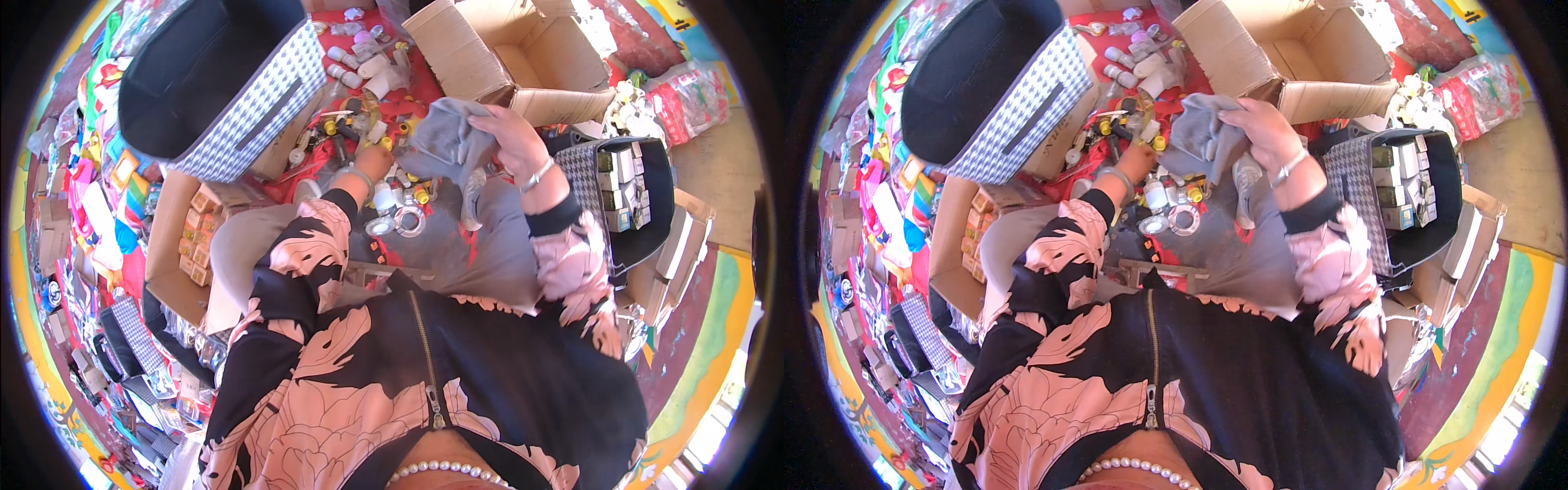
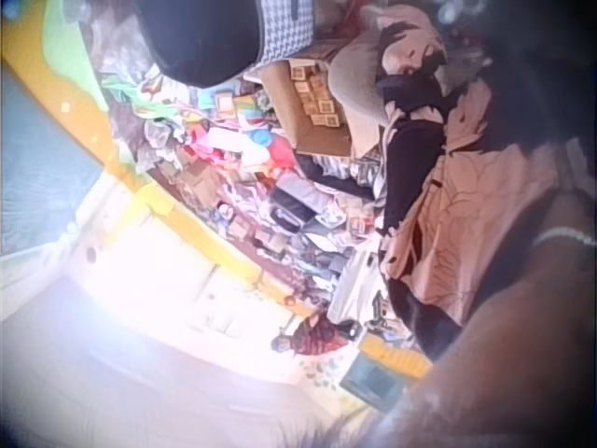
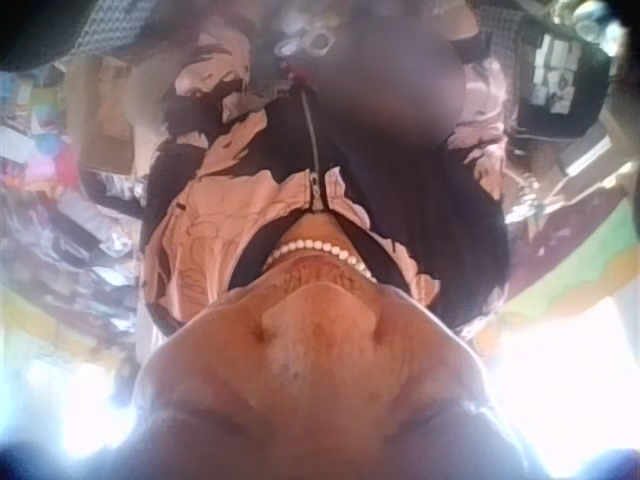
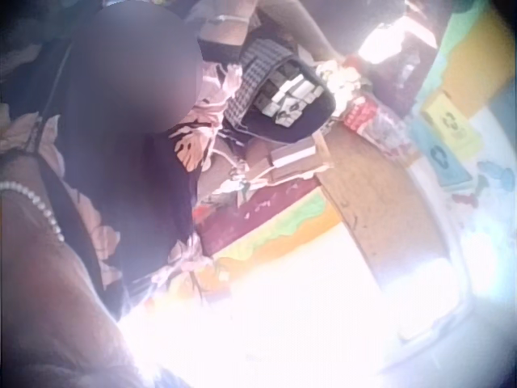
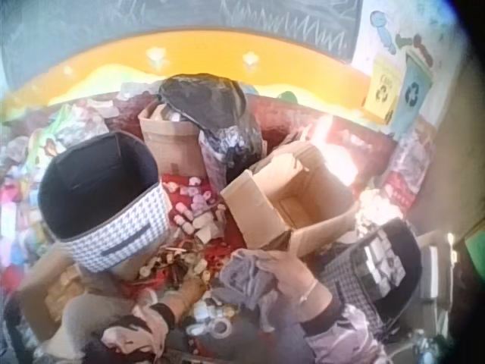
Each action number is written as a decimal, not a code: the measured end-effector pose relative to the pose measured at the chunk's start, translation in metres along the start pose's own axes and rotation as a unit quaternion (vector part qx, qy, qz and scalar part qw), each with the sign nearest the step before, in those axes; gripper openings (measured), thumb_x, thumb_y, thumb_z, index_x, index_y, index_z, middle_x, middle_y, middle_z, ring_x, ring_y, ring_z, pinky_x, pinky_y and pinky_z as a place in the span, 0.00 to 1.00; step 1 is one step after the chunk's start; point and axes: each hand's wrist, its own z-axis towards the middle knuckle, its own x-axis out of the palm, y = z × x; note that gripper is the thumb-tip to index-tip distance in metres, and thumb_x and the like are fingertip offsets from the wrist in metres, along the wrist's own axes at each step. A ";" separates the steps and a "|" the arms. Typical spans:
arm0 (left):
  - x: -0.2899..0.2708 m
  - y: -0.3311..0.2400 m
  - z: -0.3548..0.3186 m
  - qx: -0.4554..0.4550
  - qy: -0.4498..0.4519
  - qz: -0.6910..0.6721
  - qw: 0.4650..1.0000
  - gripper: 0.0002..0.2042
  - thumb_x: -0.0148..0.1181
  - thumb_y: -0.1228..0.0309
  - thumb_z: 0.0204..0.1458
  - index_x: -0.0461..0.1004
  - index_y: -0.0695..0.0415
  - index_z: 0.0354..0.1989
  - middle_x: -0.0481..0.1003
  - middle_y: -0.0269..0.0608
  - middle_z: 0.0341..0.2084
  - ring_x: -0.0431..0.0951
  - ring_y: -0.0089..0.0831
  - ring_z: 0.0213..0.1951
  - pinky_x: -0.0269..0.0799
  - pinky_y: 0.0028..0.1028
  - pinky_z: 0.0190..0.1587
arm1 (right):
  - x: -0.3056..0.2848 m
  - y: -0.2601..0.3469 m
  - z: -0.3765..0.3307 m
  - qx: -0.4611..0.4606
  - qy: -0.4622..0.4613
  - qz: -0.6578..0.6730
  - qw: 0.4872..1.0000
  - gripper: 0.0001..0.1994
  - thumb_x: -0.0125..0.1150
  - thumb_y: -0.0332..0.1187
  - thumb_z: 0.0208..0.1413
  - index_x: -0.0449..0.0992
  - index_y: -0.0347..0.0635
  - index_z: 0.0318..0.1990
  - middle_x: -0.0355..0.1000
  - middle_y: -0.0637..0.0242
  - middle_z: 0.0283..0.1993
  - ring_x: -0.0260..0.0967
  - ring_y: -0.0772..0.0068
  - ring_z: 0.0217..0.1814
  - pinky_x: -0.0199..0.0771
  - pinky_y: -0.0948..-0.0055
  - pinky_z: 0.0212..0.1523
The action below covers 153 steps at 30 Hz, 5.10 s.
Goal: The person sits cross-legged on a red floor and wipes various small items with a gray cloth. They handle plastic-wrapped packages, small yellow plastic toys, and other miscellaneous objects, cleaning them one by one and placing them into a black and white checkered basket.
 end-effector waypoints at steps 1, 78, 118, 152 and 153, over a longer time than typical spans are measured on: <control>0.025 0.012 0.009 0.011 0.029 0.024 0.999 0.11 0.51 0.65 0.46 0.77 0.59 0.28 0.74 0.54 0.28 0.74 0.48 0.35 0.69 0.38 0.39 | -0.007 -0.001 -0.002 -0.014 -0.021 0.049 0.998 0.11 0.53 0.27 0.53 0.71 0.35 0.44 0.73 0.64 0.36 0.71 0.75 0.36 0.71 0.76 0.39; -0.125 -0.152 -0.061 0.235 -0.043 -0.502 0.831 0.19 0.51 0.85 0.48 0.64 0.60 0.50 0.70 0.37 0.41 0.71 0.23 0.43 0.66 0.22 0.47 | 0.065 0.003 0.003 -0.301 -0.149 -0.201 0.920 0.10 0.52 0.35 0.55 0.71 0.37 0.38 0.71 0.66 0.28 0.66 0.76 0.27 0.68 0.77 0.32; -0.158 -0.148 -0.061 0.107 -0.036 -0.527 0.842 0.17 0.60 0.75 0.47 0.67 0.62 0.46 0.72 0.32 0.35 0.71 0.19 0.35 0.66 0.19 0.37 | 0.045 0.028 -0.008 -0.140 -0.054 0.265 0.952 0.16 0.51 0.39 0.57 0.66 0.37 0.48 0.70 0.61 0.42 0.69 0.67 0.41 0.71 0.68 0.44; -0.146 -0.145 -0.070 0.245 -0.209 -0.084 0.943 0.16 0.57 0.75 0.38 0.69 0.61 0.40 0.69 0.54 0.37 0.71 0.50 0.40 0.68 0.38 0.42 | 0.086 -0.007 0.000 -0.367 -0.052 -0.400 0.838 0.17 0.57 0.35 0.50 0.66 0.46 0.48 0.70 0.53 0.40 0.69 0.53 0.42 0.69 0.65 0.42; -0.150 -0.145 -0.073 0.231 -0.162 -0.122 0.952 0.16 0.54 0.77 0.38 0.69 0.62 0.40 0.69 0.55 0.37 0.70 0.51 0.41 0.68 0.38 0.42 | 0.089 -0.006 -0.002 -0.361 -0.068 -0.427 0.826 0.17 0.57 0.35 0.50 0.65 0.45 0.47 0.70 0.52 0.38 0.69 0.52 0.40 0.70 0.63 0.39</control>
